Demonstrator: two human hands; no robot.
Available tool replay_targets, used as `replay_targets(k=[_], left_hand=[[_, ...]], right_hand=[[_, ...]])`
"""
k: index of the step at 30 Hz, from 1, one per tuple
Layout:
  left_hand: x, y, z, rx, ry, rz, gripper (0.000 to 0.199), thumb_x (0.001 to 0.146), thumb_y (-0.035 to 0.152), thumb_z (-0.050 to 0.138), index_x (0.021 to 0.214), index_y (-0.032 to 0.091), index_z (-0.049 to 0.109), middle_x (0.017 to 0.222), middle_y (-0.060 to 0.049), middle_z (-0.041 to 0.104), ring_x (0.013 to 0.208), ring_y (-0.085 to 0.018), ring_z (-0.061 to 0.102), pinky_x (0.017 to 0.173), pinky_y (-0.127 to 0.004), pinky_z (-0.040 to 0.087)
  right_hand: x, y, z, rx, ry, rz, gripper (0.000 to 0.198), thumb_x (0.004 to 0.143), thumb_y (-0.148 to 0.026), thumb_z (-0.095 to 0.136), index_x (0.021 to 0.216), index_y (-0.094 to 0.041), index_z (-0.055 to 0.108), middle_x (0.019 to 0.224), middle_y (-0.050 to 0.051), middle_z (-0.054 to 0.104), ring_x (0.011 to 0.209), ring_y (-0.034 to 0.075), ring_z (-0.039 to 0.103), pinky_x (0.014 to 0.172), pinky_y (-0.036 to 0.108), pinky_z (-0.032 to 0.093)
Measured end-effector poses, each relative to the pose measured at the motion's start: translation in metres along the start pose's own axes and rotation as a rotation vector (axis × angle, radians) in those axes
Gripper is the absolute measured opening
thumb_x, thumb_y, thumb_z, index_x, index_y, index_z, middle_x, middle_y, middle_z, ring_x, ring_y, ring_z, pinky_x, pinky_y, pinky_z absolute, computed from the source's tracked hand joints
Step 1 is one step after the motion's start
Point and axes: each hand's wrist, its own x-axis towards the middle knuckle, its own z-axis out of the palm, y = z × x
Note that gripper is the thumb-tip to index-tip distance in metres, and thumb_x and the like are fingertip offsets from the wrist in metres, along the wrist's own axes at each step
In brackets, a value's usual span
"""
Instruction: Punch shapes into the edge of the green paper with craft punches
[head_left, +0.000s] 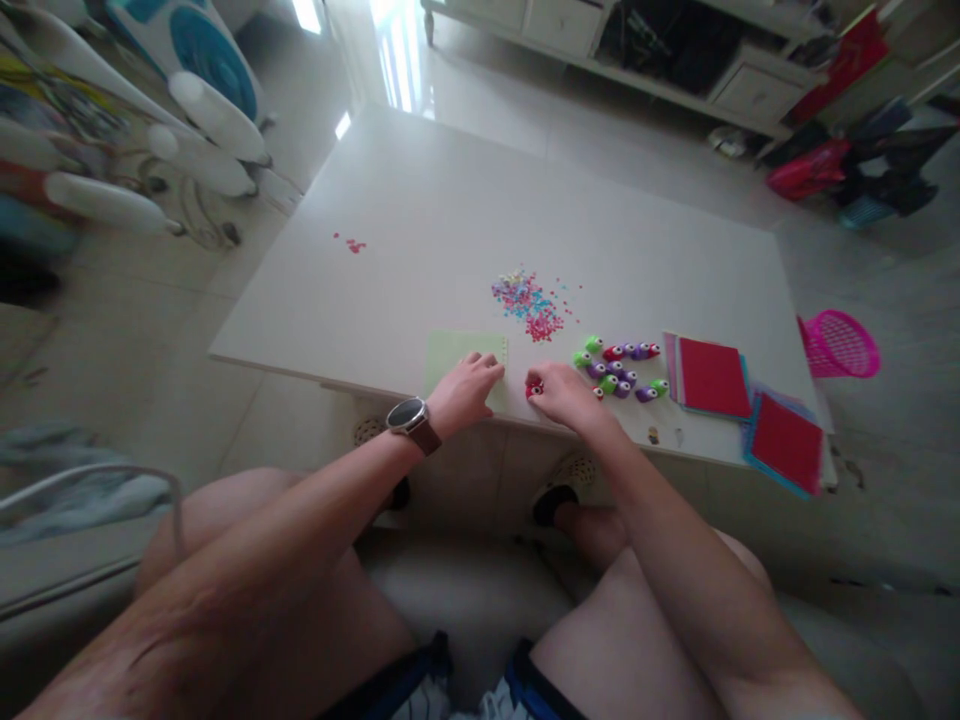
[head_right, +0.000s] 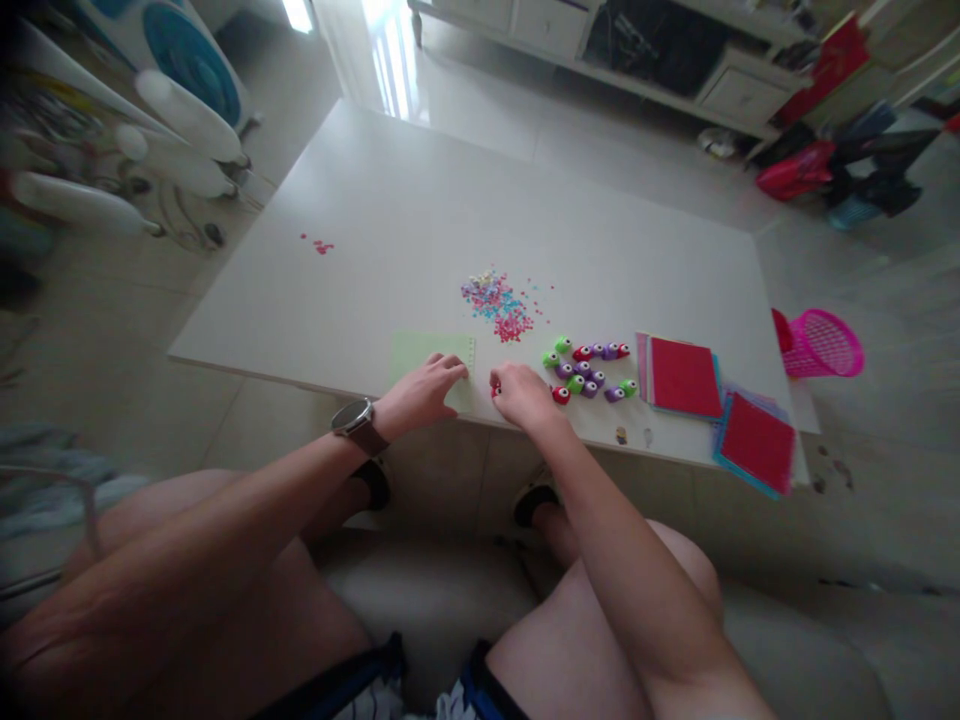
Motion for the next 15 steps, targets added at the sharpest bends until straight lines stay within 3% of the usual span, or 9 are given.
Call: replay_targets(k=[6,10,15], left_hand=[[0.001,-0.003,0.000,-0.024,0.004,-0.004,0.051,0.074,0.020,0.090,0.117,0.019,0.064,0.132,-0.012,0.065,0.124,-0.031,0.056,0.104,-0.043,0.053],[0.003,-0.008,-0.001,-0.038,0.002,-0.006,0.052,0.074,0.021,0.091,0.118,0.018,0.064,0.133,-0.012,0.065,0.125,-0.031,0.056,0.106,-0.043,0.053],[0.006,-0.013,0.001,-0.032,0.020,0.006,0.053,0.074,0.020,0.090,0.119,0.019,0.064,0.133,-0.012,0.065,0.124,-0.031,0.056,0.106,-0.044,0.053]], right_hand=[[-0.007,0.017,-0.011,-0.116,0.010,0.115,0.021,0.091,-0.004,0.059,0.096,-0.014,0.078,0.108,0.017,0.076,0.104,0.030,0.067,0.088,0.037,0.047],[-0.013,0.024,-0.013,-0.221,0.051,0.144,0.029,0.091,-0.001,0.055,0.104,-0.014,0.077,0.117,0.020,0.075,0.120,0.037,0.061,0.096,0.045,0.045],[-0.012,0.017,-0.004,0.043,0.003,0.065,0.036,0.085,0.001,0.058,0.110,-0.020,0.075,0.116,0.010,0.076,0.121,0.030,0.063,0.104,0.045,0.040]])
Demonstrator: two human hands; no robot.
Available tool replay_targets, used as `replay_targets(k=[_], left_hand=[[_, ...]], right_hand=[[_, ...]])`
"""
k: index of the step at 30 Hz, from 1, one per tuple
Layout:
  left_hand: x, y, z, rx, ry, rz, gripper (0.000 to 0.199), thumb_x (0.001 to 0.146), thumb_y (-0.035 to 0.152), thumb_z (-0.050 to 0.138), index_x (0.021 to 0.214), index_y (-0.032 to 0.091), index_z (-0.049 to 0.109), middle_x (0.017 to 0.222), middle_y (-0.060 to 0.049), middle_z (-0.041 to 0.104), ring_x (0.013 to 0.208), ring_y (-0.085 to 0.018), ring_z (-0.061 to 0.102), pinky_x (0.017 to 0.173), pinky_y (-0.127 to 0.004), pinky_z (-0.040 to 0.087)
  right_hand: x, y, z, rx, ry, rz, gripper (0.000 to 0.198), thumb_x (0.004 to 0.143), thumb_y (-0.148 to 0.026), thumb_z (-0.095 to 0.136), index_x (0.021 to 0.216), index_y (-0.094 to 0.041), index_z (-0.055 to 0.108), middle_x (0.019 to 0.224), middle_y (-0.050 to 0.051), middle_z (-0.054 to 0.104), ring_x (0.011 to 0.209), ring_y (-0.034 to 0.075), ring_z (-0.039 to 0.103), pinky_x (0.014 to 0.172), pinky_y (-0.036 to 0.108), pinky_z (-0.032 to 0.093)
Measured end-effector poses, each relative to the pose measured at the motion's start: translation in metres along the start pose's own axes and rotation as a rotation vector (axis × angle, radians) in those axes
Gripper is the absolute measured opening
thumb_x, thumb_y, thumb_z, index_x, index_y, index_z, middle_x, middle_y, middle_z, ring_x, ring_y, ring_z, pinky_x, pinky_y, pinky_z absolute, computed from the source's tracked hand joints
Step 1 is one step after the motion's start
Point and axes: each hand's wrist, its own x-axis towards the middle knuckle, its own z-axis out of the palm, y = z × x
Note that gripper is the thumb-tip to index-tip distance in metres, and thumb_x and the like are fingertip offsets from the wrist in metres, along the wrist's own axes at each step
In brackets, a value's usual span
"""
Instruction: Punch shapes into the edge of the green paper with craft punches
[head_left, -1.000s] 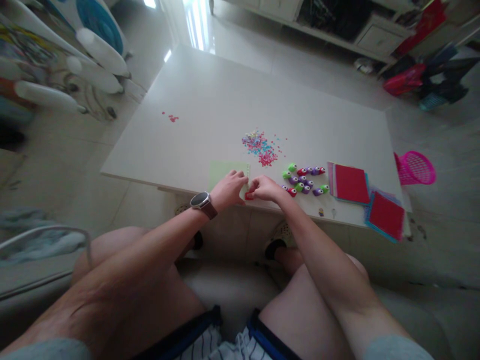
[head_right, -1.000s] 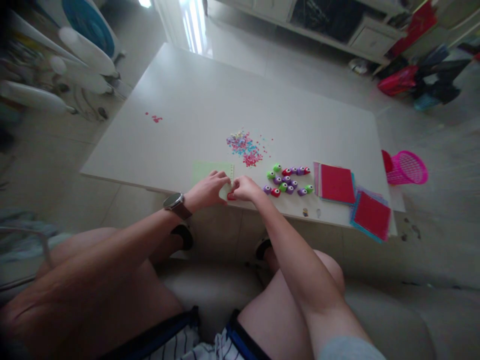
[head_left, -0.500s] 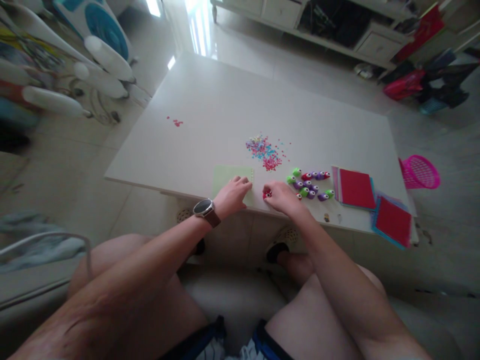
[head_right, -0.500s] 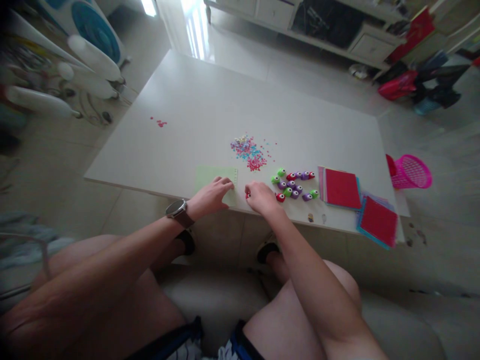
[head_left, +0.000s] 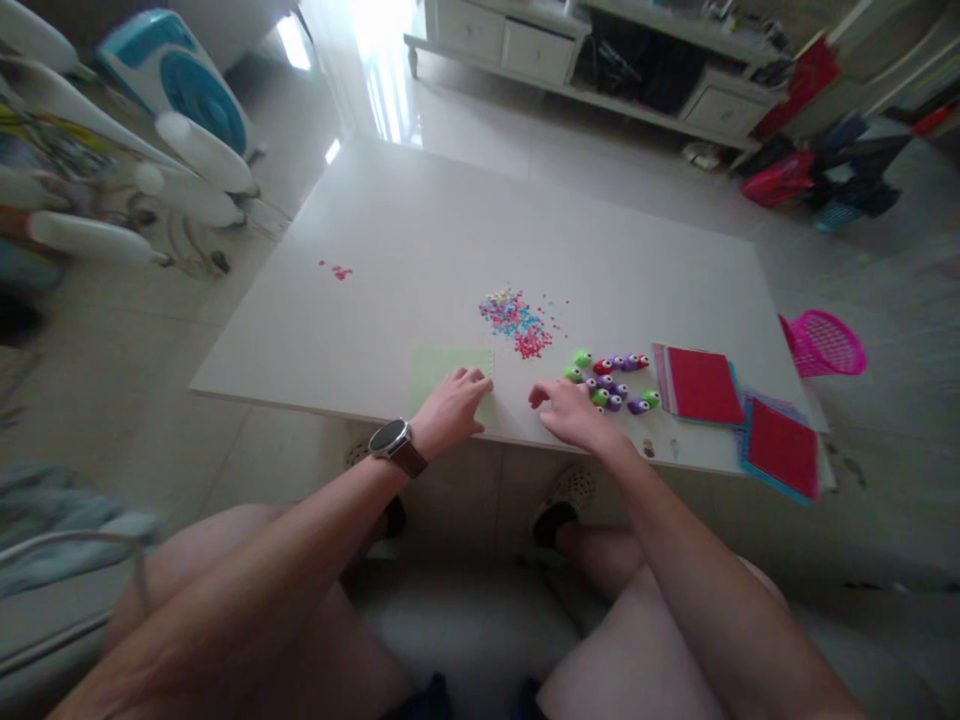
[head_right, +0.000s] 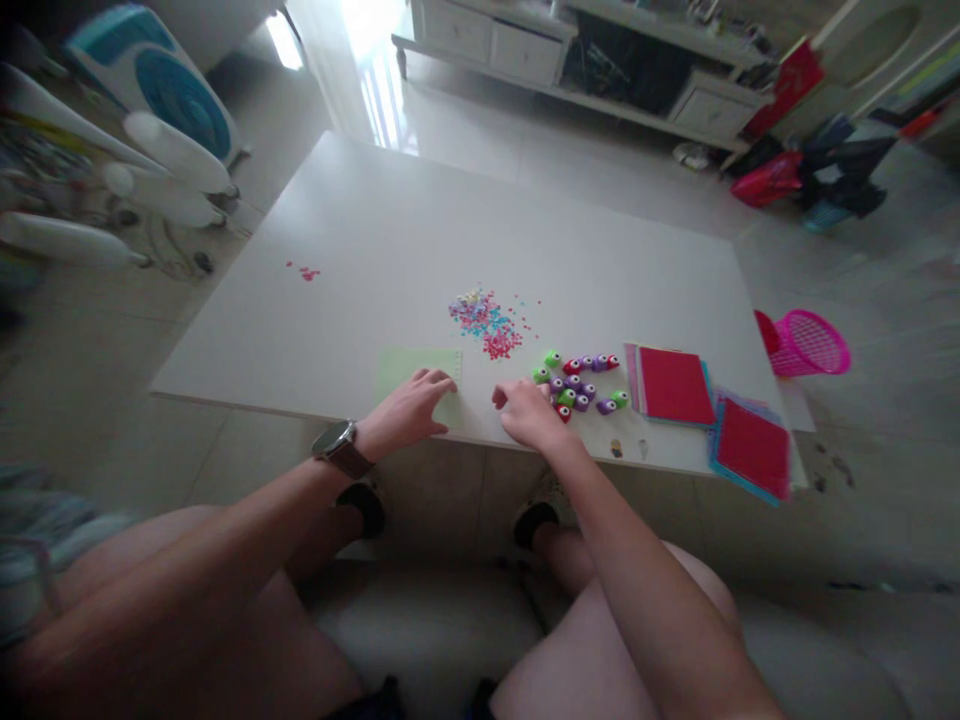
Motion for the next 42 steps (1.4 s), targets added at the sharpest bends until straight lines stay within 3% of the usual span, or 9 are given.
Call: replay_targets(k=[5,9,11,17,25,33,39,42], left_hand=[[0.000,0.001,0.002,0.009,0.013,0.010,0.052,0.074,0.020,0.088,0.120,0.020,0.065,0.132,-0.012,0.065,0.123,-0.031,0.057,0.105,-0.046,0.053],[-0.001,0.001,-0.002,-0.006,0.005,0.004,0.055,0.076,0.021,0.089,0.125,0.018,0.065,0.135,-0.014,0.064,0.124,-0.032,0.057,0.109,-0.045,0.052],[-0.001,0.001,-0.004,-0.010,0.005,-0.008,0.057,0.076,0.022,0.089,0.128,0.017,0.064,0.136,-0.014,0.063,0.125,-0.032,0.056,0.111,-0.044,0.052],[-0.002,0.001,-0.009,-0.013,0.011,-0.025,0.059,0.077,0.021,0.088,0.131,0.017,0.064,0.137,-0.015,0.062,0.127,-0.032,0.054,0.112,-0.044,0.051],[-0.003,-0.004,-0.019,-0.025,0.024,-0.060,0.055,0.080,0.020,0.083,0.132,0.017,0.064,0.137,-0.015,0.063,0.128,-0.033,0.053,0.112,-0.046,0.051],[-0.004,-0.004,-0.017,-0.038,-0.027,-0.078,0.056,0.081,0.018,0.079,0.135,0.012,0.064,0.138,-0.016,0.063,0.129,-0.034,0.052,0.115,-0.045,0.049],[-0.003,-0.005,-0.018,-0.034,-0.042,-0.079,0.054,0.083,0.018,0.077,0.135,0.011,0.065,0.138,-0.017,0.063,0.129,-0.034,0.052,0.114,-0.045,0.049],[-0.002,-0.004,-0.018,-0.023,-0.039,-0.072,0.052,0.084,0.019,0.077,0.134,0.012,0.066,0.137,-0.017,0.063,0.130,-0.034,0.053,0.114,-0.046,0.050]], right_hand=[[0.001,-0.005,0.007,0.112,-0.093,-0.027,0.031,0.089,-0.004,0.058,0.106,-0.020,0.077,0.115,0.009,0.077,0.116,0.027,0.068,0.104,0.040,0.044],[0.007,-0.002,0.010,0.112,0.034,-0.002,0.052,0.091,-0.006,0.059,0.142,-0.014,0.064,0.138,0.017,0.070,0.131,0.032,0.063,0.113,0.045,0.043],[0.010,-0.001,0.013,0.124,0.094,0.007,0.059,0.091,-0.006,0.058,0.150,-0.012,0.057,0.145,0.020,0.066,0.137,0.033,0.060,0.118,0.046,0.041],[0.016,0.000,0.019,0.230,0.059,-0.009,0.038,0.088,0.000,0.054,0.120,-0.014,0.068,0.125,0.014,0.075,0.116,0.025,0.070,0.104,0.033,0.049],[0.021,0.008,0.004,0.340,0.207,0.113,0.026,0.088,0.002,0.051,0.100,-0.016,0.066,0.105,0.011,0.077,0.098,0.020,0.070,0.089,0.028,0.050],[0.030,0.017,0.015,0.428,0.170,0.084,0.034,0.081,0.002,0.049,0.106,-0.015,0.065,0.110,0.014,0.075,0.102,0.023,0.071,0.096,0.034,0.053],[0.044,0.022,0.013,0.553,0.425,-0.009,0.049,0.073,-0.001,0.049,0.116,-0.019,0.062,0.137,0.014,0.068,0.133,0.026,0.062,0.114,0.043,0.050],[0.038,0.015,0.002,0.517,0.480,0.001,0.040,0.077,-0.002,0.048,0.110,-0.018,0.063,0.127,0.014,0.071,0.119,0.025,0.068,0.103,0.039,0.054]])
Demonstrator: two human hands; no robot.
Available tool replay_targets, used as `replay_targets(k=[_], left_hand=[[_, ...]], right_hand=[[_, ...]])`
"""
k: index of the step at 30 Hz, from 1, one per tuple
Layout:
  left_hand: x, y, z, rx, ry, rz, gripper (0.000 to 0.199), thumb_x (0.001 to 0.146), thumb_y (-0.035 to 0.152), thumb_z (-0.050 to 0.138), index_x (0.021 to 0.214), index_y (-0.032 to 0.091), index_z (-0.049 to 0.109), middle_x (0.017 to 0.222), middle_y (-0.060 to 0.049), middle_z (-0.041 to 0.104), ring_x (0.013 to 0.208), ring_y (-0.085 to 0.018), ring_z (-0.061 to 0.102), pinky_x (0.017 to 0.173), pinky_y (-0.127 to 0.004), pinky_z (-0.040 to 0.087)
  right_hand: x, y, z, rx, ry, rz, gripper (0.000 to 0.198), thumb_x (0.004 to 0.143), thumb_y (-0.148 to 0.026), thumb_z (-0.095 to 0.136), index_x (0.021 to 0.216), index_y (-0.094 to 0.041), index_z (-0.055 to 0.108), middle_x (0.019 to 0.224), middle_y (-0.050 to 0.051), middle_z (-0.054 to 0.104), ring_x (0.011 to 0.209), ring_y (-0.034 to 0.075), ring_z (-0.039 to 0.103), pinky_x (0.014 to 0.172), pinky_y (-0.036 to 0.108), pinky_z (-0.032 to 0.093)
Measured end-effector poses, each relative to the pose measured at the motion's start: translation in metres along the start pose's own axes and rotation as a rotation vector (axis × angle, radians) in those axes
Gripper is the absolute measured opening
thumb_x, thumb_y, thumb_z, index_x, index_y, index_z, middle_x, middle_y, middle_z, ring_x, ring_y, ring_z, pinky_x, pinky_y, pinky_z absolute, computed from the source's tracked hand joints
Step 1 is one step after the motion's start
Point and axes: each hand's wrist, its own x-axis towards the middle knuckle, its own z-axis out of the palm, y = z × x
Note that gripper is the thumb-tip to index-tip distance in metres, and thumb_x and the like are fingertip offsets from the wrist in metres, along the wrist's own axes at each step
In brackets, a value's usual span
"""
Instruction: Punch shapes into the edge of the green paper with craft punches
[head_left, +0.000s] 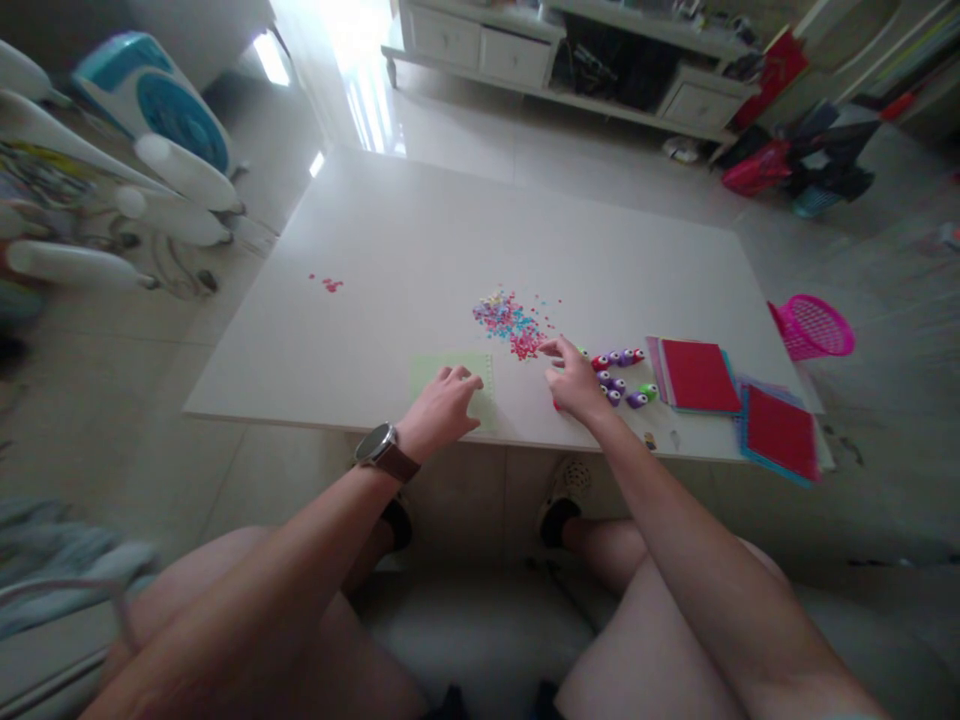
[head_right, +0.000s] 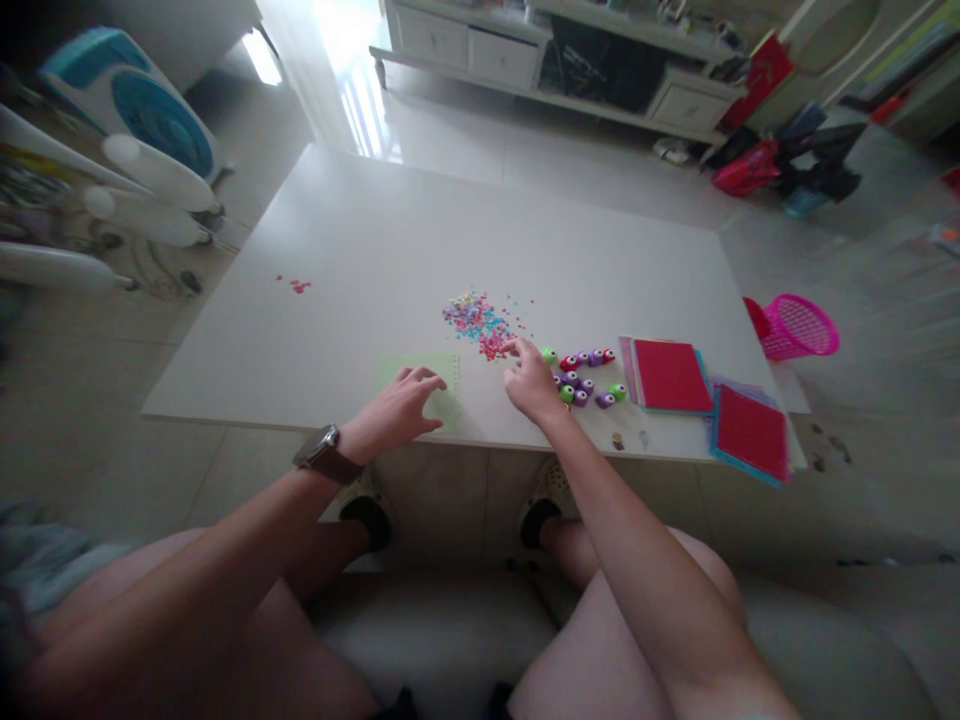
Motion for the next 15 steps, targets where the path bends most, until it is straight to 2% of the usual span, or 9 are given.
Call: replay_targets(k=[2,3,5,8,12,14,15], left_hand=[[0.001,0.002,0.000,0.006,0.008,0.013,0.051,0.084,0.019,0.076,0.134,0.013,0.066,0.137,-0.017,0.063,0.130,-0.034,0.053,0.114,-0.047,0.050],[0.001,0.004,0.000,0.008,0.014,0.021,0.051,0.084,0.020,0.076,0.134,0.013,0.065,0.137,-0.017,0.063,0.130,-0.034,0.053,0.114,-0.047,0.050],[0.002,0.006,0.001,0.010,0.031,0.040,0.051,0.085,0.021,0.075,0.135,0.014,0.065,0.138,-0.017,0.063,0.130,-0.034,0.053,0.114,-0.048,0.050],[0.002,0.013,0.004,0.015,0.053,0.072,0.045,0.088,0.018,0.071,0.132,0.015,0.066,0.137,-0.016,0.064,0.129,-0.033,0.054,0.115,-0.048,0.051],[0.000,0.037,0.010,-0.006,0.048,0.136,0.037,0.092,0.015,0.064,0.129,0.014,0.068,0.135,-0.017,0.065,0.130,-0.032,0.056,0.115,-0.048,0.052],[-0.004,0.059,0.013,-0.062,0.046,0.245,0.042,0.095,0.021,0.065,0.137,0.014,0.065,0.143,-0.017,0.062,0.135,-0.032,0.056,0.117,-0.048,0.052],[-0.006,0.071,0.015,-0.096,0.042,0.334,0.051,0.096,0.024,0.066,0.146,0.016,0.059,0.152,-0.017,0.057,0.140,-0.031,0.055,0.119,-0.046,0.051]], right_hand=[[-0.009,-0.014,-0.008,-0.105,-0.050,-0.016,0.030,0.083,-0.004,0.050,0.105,-0.017,0.065,0.114,0.012,0.074,0.104,0.024,0.070,0.093,0.035,0.054],[-0.016,-0.022,-0.012,-0.166,-0.116,-0.040,0.024,0.087,-0.006,0.051,0.103,-0.017,0.066,0.108,0.011,0.075,0.097,0.023,0.070,0.089,0.034,0.054],[-0.035,-0.038,-0.019,-0.279,-0.315,-0.103,0.017,0.093,-0.012,0.055,0.102,-0.017,0.068,0.101,0.009,0.076,0.091,0.022,0.070,0.084,0.032,0.051],[-0.072,-0.065,-0.018,-0.446,-0.616,-0.159,0.017,0.096,-0.014,0.057,0.102,-0.016,0.072,0.103,0.011,0.078,0.094,0.025,0.072,0.083,0.032,0.052],[-0.122,-0.110,0.016,-0.585,-0.865,-0.265,0.022,0.099,-0.015,0.056,0.109,-0.011,0.076,0.112,0.017,0.079,0.103,0.032,0.075,0.088,0.039,0.057],[-0.145,-0.132,0.041,-0.556,-0.992,-0.337,0.026,0.097,-0.013,0.058,0.116,-0.012,0.076,0.113,0.016,0.080,0.098,0.032,0.076,0.083,0.038,0.060],[-0.154,-0.141,0.053,-0.493,-1.000,-0.361,0.026,0.096,-0.014,0.063,0.118,-0.016,0.077,0.116,0.013,0.080,0.099,0.030,0.076,0.083,0.037,0.061]])
